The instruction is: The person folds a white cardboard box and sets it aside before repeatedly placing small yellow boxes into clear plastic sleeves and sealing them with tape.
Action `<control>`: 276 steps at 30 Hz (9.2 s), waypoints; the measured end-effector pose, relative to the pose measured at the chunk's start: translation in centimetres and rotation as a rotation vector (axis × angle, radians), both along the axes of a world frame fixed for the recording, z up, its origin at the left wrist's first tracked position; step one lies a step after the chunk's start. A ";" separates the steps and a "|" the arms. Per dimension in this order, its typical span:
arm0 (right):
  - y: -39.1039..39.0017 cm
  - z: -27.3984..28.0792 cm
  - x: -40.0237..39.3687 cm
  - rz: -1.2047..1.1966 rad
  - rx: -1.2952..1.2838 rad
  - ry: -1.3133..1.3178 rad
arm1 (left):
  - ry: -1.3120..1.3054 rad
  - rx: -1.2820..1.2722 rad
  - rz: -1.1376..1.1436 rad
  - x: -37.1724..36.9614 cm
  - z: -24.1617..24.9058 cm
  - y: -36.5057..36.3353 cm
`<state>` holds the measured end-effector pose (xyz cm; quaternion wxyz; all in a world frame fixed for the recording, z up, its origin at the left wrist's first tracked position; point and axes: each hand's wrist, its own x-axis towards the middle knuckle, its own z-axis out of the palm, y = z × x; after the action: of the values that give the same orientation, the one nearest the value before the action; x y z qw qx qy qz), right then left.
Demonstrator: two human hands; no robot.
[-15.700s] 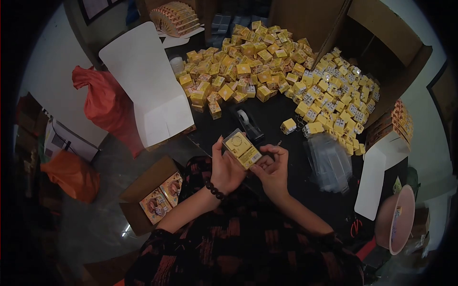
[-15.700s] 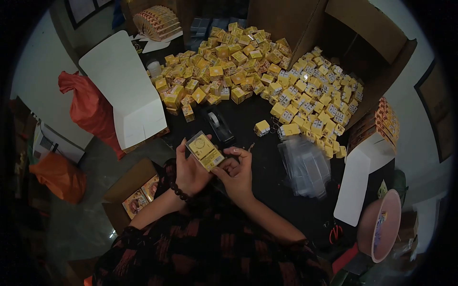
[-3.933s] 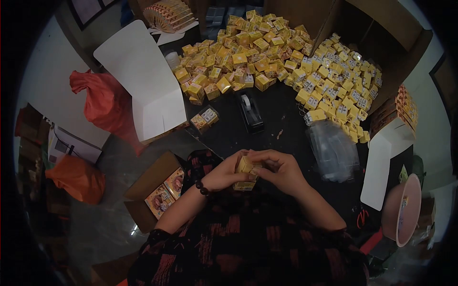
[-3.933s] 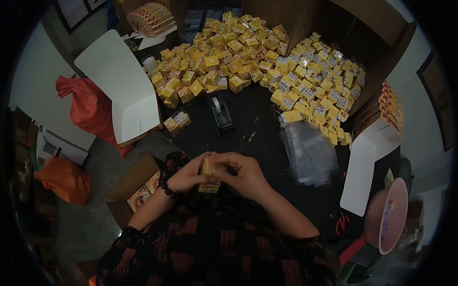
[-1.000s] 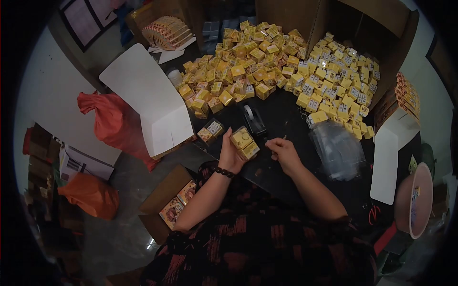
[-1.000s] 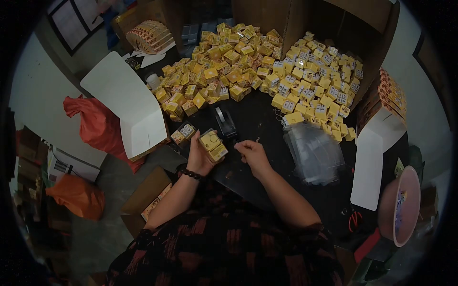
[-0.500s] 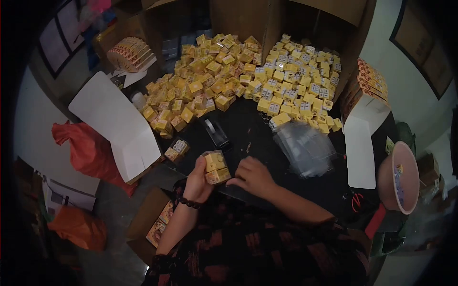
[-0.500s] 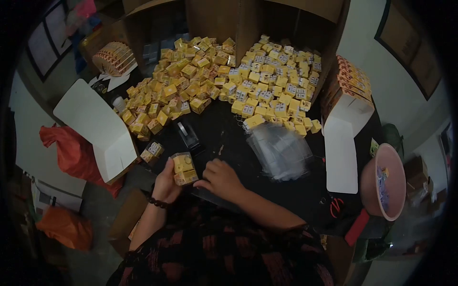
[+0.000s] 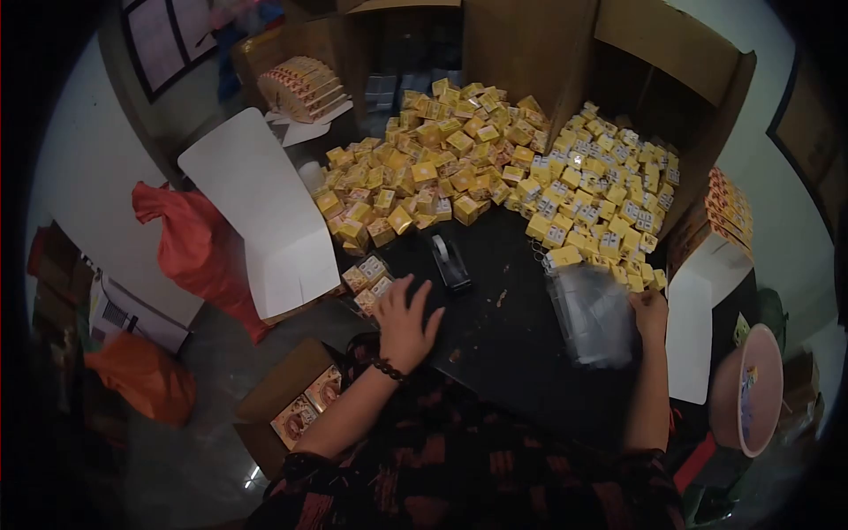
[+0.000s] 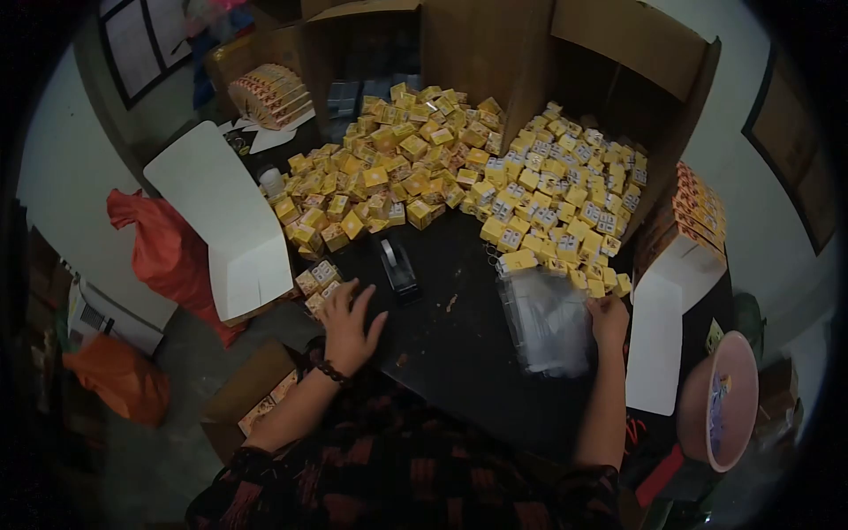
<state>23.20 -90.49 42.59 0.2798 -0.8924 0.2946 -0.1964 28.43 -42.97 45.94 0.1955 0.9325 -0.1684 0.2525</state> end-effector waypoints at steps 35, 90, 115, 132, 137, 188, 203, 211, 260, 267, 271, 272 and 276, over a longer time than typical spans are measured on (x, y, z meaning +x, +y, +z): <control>23.7 4.8 -1.6 1.097 2.036 1.087 | 0.773 -0.767 -0.829 -6.5 0.3 1.7; 32.6 10.3 2.6 1.137 1.005 -0.173 | 0.297 -0.591 -0.452 -5.9 6.4 5.7; 30.8 5.4 -1.4 1.160 0.744 -0.299 | 0.680 -0.798 -0.646 -5.4 5.0 2.5; 29.1 4.9 -0.6 1.099 0.856 -0.347 | 0.696 -0.808 -0.585 -5.9 4.2 0.8; 28.5 4.9 -1.1 1.065 0.743 -0.368 | 0.674 -0.683 -0.677 -5.4 4.2 0.3; 30.0 12.9 -2.0 1.396 -0.031 -0.479 | 0.670 -0.738 -0.918 -4.0 5.7 3.6; 30.0 13.5 0.2 1.330 -0.026 -0.498 | 0.877 -0.936 -0.878 -4.2 4.7 3.8; 30.3 13.6 0.1 1.362 0.022 -0.477 | 0.906 -1.036 -0.903 -4.8 4.3 4.1; 30.3 8.6 -0.1 1.339 0.627 -0.197 | 1.318 -1.320 -0.834 -4.7 1.9 3.2; 29.3 5.9 2.7 1.011 0.762 -0.273 | 1.234 -1.354 -0.638 -0.6 0.6 1.6; 27.1 1.3 11.0 0.707 0.506 0.007 | 1.231 -1.273 -0.575 4.1 -2.5 0.5; 26.8 1.9 12.0 0.704 0.505 -0.004 | 1.267 -1.208 -0.550 4.7 -2.6 0.1; 26.3 2.9 12.7 0.610 1.432 0.363 | 1.312 -1.264 -0.517 5.3 -2.9 0.2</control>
<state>35.94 -64.15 45.47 0.7740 -0.5550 0.1331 0.2741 33.70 -42.75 43.01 0.7701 0.5435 -0.0583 -0.3288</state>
